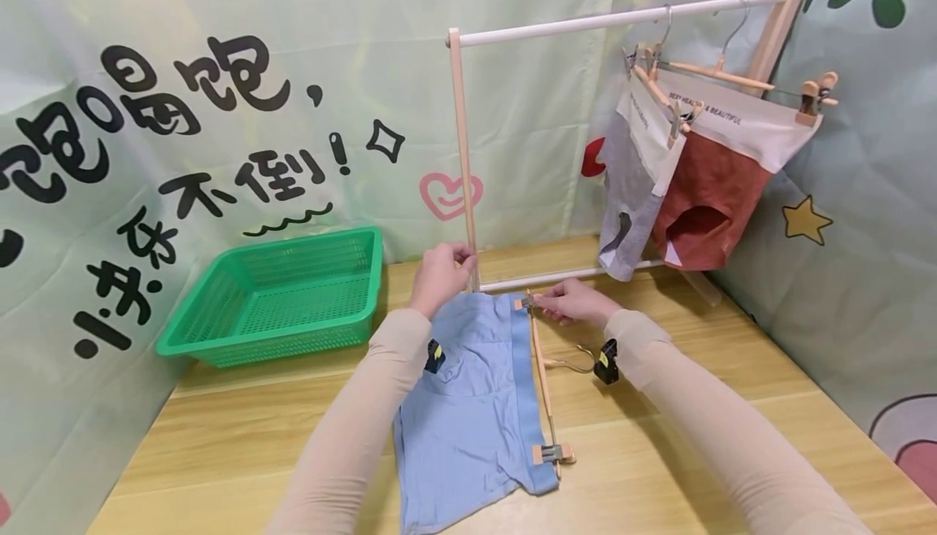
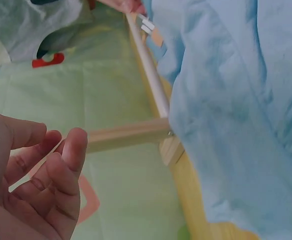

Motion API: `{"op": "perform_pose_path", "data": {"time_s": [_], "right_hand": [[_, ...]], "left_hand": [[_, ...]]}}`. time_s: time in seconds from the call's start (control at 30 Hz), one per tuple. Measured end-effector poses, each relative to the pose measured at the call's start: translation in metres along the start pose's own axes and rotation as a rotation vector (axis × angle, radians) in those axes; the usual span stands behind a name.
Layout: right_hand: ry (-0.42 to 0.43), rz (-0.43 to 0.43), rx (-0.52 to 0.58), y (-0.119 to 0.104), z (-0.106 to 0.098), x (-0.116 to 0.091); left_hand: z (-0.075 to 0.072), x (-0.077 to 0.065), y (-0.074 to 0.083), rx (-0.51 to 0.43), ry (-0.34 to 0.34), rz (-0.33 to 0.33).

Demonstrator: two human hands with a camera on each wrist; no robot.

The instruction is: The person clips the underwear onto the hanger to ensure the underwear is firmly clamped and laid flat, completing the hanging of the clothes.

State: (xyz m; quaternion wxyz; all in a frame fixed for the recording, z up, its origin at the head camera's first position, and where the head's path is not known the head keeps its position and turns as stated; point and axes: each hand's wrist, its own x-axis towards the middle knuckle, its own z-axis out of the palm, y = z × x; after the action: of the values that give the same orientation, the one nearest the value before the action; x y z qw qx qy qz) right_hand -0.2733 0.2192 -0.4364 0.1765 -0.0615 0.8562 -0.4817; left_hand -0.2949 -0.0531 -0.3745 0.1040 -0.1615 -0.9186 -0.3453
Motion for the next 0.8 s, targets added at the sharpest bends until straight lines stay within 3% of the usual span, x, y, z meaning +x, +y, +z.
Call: {"op": "perform_pose_path", "data": {"time_s": [0.27,0.8], "right_hand": [[-0.001,0.005,-0.034,-0.002,-0.001,-0.005],[-0.012,0.004,-0.05,-0.002,-0.007,-0.011]], "left_hand": [[-0.013,0.003,-0.003,-0.003,0.03,0.011],[-0.017,0.012,0.0,-0.052,0.062,-0.023]]}}
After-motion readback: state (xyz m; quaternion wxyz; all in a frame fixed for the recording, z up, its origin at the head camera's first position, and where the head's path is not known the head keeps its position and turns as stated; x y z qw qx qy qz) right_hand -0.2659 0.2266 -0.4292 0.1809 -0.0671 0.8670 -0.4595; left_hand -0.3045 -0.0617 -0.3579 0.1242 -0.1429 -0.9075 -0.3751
